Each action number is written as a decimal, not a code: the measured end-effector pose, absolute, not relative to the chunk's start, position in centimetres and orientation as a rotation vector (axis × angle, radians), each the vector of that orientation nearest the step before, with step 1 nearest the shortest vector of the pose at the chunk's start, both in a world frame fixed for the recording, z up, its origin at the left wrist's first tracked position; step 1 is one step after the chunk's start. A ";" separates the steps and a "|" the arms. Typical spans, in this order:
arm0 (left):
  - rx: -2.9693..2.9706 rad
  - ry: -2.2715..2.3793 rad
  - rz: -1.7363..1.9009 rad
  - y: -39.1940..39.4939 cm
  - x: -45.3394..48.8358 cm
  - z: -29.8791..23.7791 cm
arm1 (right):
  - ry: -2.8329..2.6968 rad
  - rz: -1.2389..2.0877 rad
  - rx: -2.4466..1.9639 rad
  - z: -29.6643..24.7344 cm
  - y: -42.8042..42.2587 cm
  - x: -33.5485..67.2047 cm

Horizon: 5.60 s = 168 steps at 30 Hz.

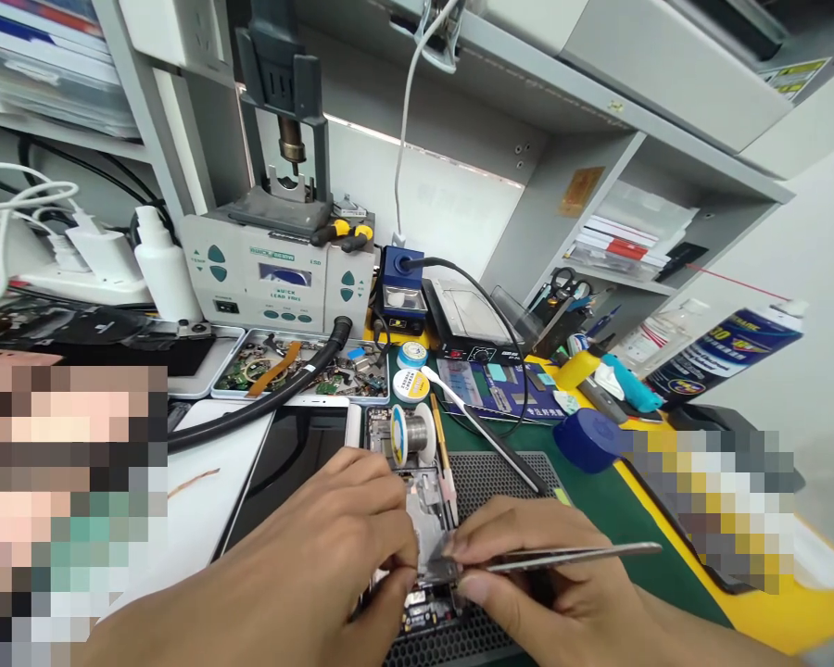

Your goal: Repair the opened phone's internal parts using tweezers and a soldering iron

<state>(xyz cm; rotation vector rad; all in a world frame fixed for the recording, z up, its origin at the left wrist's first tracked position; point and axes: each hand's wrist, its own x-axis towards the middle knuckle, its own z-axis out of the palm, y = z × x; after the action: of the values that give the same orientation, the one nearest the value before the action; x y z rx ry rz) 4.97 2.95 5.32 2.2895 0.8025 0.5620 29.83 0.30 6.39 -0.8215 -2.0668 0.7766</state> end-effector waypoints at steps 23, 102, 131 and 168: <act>2.382 0.823 0.642 3.1 4.8 5.3 | -2.319 0.356 -0.659 6.4 0.1 30.4; 2.271 0.763 0.494 3.2 4.6 6.1 | -2.033 0.761 -0.873 6.2 0.7 29.2; 2.396 0.781 0.731 2.9 4.8 5.5 | -2.187 0.604 -0.718 7.2 0.5 30.0; 2.336 0.733 0.534 3.1 5.0 5.9 | -2.442 -0.094 -0.591 6.4 0.0 30.1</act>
<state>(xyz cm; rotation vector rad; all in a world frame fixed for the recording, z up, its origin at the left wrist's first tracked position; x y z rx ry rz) 4.97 3.13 5.92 2.3361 0.7328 0.5339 30.15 -0.03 6.38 -0.5915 -2.4418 -0.0944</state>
